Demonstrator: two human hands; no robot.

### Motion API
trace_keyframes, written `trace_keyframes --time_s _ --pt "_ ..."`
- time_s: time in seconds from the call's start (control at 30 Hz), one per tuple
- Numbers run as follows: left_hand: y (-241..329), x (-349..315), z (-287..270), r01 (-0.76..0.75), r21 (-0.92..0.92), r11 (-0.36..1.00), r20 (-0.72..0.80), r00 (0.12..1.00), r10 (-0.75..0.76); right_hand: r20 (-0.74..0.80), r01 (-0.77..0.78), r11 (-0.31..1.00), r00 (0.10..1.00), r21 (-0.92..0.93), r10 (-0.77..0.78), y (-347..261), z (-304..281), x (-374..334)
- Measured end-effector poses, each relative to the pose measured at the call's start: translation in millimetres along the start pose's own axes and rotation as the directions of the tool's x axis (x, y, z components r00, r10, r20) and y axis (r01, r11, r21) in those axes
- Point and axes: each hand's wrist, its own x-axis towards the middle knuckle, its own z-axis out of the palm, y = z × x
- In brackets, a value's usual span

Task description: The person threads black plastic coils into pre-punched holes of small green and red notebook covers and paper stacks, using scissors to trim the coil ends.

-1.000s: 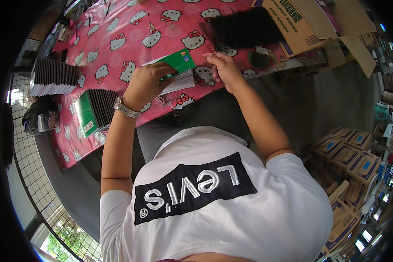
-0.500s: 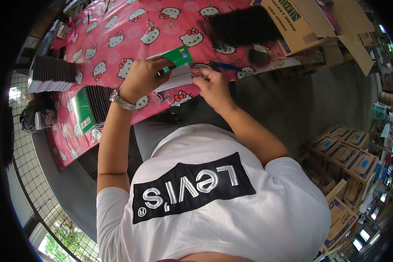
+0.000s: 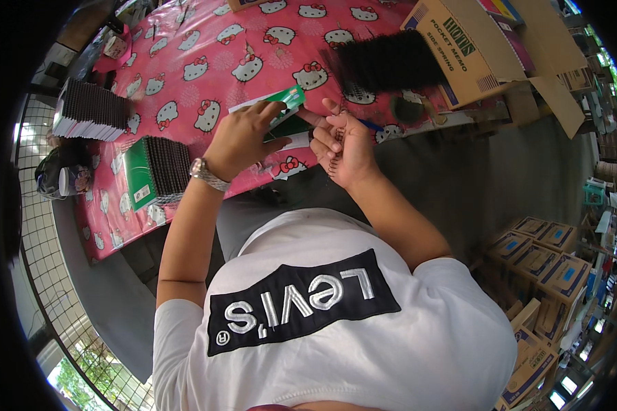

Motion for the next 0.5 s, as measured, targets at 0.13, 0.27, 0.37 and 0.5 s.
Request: trace_keyframes --time_s 0.13,0.27,0.37,0.5 --pt "-4.0 16.1 -12.9 0.112 -0.009 0.994 0.171 0.979 -0.109 0.043 -0.102 0.986 0.993 -0.128 0.108 -1.6 -12.9 5.3" --pt "6.3 29.2 -61.1 0.175 0.018 0.984 0.147 0.973 -0.176 -0.008 0.017 0.951 1.000 -0.310 -0.020 0.5 -18.6 1.3" --pt "10.2 20.3 -41.1 0.135 0.151 0.979 0.073 0.986 -0.147 -0.046 0.210 0.883 0.967 -0.420 -0.251 3.2 -24.9 7.1" --pt "16.6 9.6 -12.2 0.194 0.187 0.963 -0.098 0.979 -0.179 0.084 0.395 0.658 0.888 -0.641 -0.451 23.0 -12.8 -1.0"
